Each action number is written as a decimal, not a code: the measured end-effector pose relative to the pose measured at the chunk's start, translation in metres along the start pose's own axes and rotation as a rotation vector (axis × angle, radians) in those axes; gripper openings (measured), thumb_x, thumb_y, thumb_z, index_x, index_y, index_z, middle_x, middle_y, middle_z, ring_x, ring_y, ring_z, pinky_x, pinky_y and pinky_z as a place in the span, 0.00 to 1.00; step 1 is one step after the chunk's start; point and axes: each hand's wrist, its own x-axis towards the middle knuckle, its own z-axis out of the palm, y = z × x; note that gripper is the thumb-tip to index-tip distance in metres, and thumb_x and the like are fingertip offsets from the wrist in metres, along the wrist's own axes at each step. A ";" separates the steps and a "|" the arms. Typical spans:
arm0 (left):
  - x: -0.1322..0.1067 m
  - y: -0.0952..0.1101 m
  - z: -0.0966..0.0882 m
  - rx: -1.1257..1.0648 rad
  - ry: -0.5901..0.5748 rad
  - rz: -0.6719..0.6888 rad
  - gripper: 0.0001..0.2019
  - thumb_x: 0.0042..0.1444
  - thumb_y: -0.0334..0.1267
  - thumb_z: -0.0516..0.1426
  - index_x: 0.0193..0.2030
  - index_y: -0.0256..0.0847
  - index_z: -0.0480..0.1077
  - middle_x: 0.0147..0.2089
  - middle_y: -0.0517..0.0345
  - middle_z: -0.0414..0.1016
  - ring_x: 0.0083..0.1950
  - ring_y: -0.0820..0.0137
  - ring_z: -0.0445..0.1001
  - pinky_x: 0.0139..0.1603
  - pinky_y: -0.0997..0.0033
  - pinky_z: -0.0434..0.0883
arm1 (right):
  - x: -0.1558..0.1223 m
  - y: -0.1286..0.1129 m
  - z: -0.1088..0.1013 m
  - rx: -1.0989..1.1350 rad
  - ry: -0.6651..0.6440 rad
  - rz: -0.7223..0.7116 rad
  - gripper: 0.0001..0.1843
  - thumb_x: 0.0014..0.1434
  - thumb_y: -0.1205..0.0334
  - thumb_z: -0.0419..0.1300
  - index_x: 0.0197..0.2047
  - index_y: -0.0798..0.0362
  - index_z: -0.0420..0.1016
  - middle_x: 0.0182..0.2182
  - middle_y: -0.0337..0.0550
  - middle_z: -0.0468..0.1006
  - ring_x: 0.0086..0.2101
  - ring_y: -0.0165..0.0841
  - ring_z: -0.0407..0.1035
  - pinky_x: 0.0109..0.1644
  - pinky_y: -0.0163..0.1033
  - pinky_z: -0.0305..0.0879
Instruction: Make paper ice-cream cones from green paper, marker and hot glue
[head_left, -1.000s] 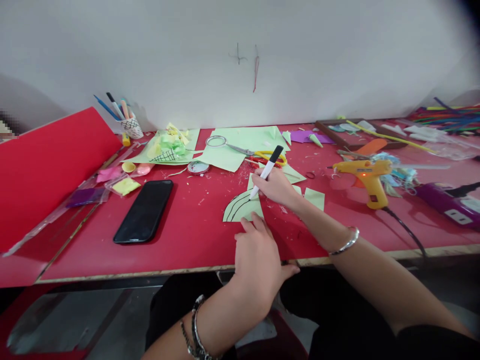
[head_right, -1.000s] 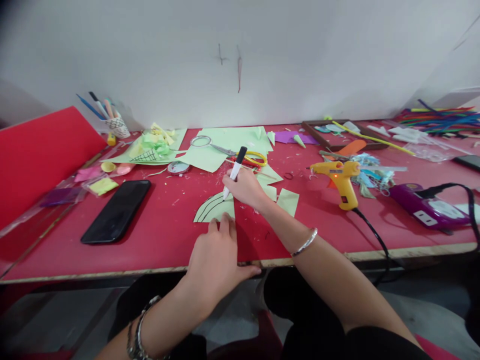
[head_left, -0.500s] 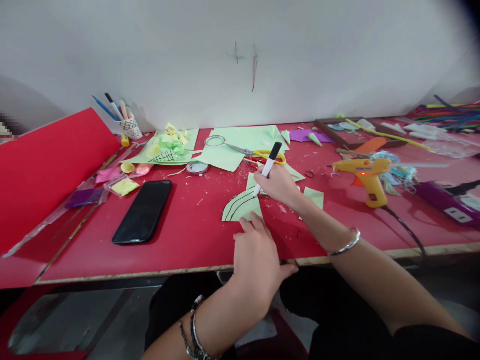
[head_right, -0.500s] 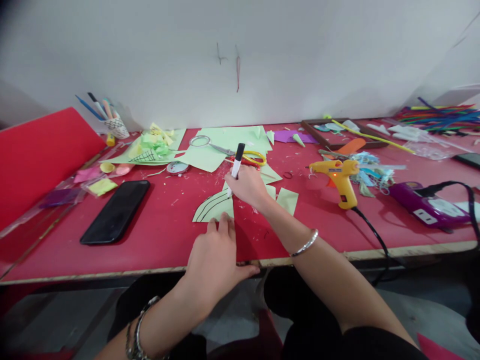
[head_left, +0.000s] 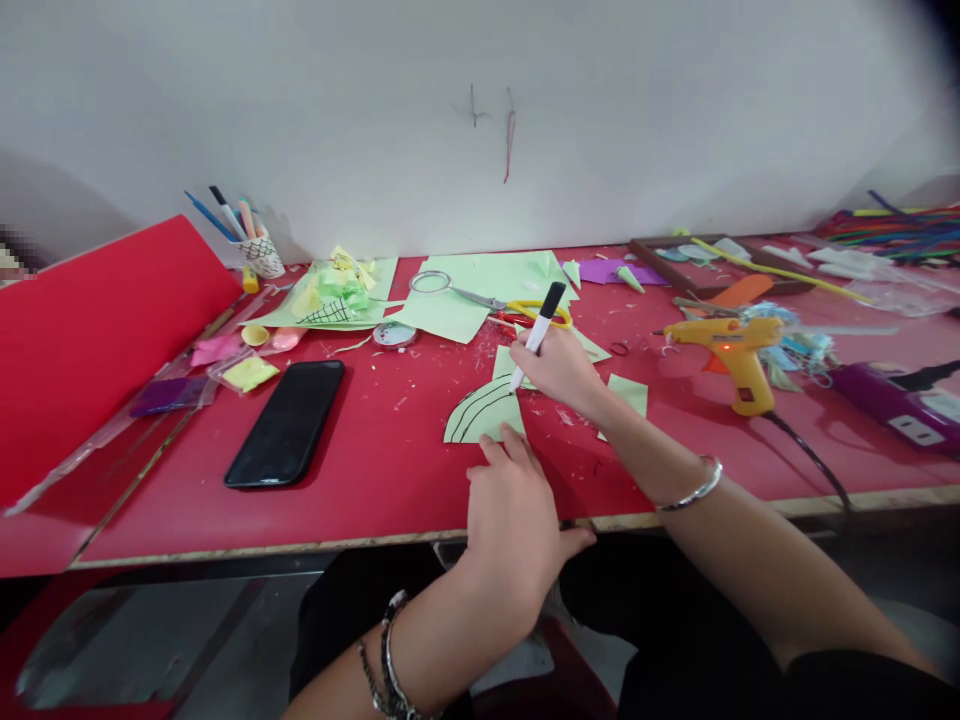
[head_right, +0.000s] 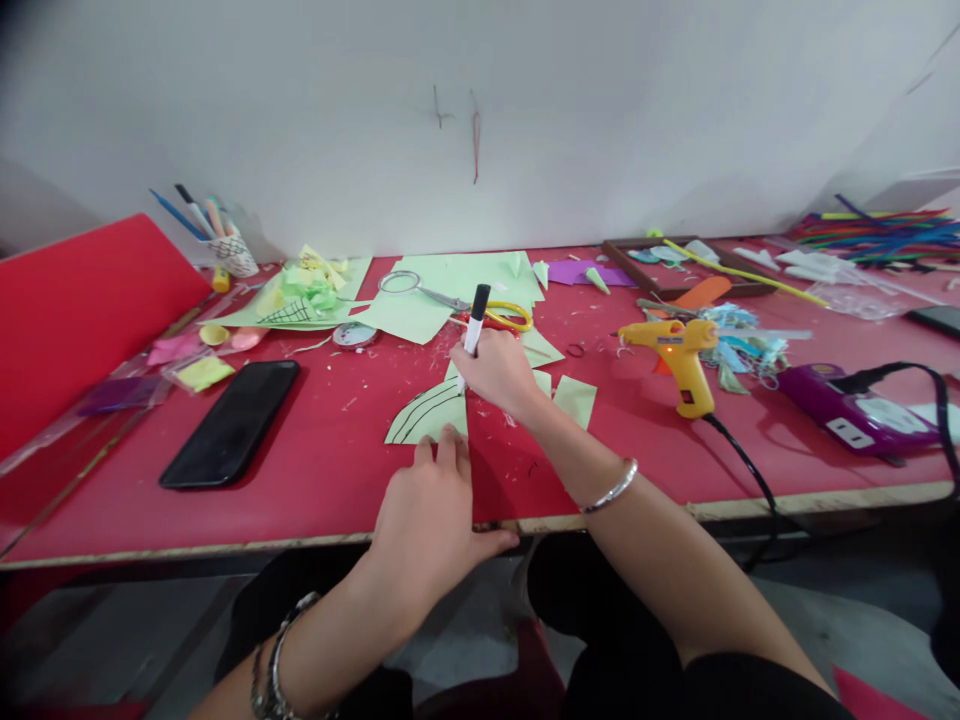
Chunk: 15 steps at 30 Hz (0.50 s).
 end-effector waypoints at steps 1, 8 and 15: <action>0.000 0.000 0.000 -0.003 -0.001 0.000 0.45 0.42 0.60 0.54 0.58 0.22 0.56 0.61 0.33 0.54 0.52 0.47 0.62 0.37 0.59 0.72 | 0.000 0.000 0.000 -0.017 0.005 0.001 0.14 0.49 0.66 0.48 0.15 0.52 0.54 0.14 0.39 0.64 0.18 0.27 0.55 0.24 0.36 0.49; 0.000 0.000 0.001 -0.002 0.011 -0.005 0.46 0.42 0.61 0.54 0.58 0.22 0.55 0.61 0.33 0.54 0.50 0.49 0.62 0.38 0.59 0.71 | 0.001 -0.001 -0.004 -0.069 0.001 0.057 0.14 0.49 0.66 0.48 0.14 0.53 0.57 0.16 0.41 0.69 0.19 0.27 0.58 0.22 0.34 0.50; 0.000 0.001 0.007 0.092 0.071 0.065 0.42 0.44 0.62 0.51 0.54 0.23 0.62 0.59 0.35 0.57 0.55 0.53 0.57 0.50 0.59 0.64 | -0.007 -0.012 0.002 0.382 -0.111 -0.040 0.14 0.52 0.65 0.48 0.17 0.53 0.57 0.12 0.34 0.61 0.16 0.23 0.57 0.18 0.29 0.51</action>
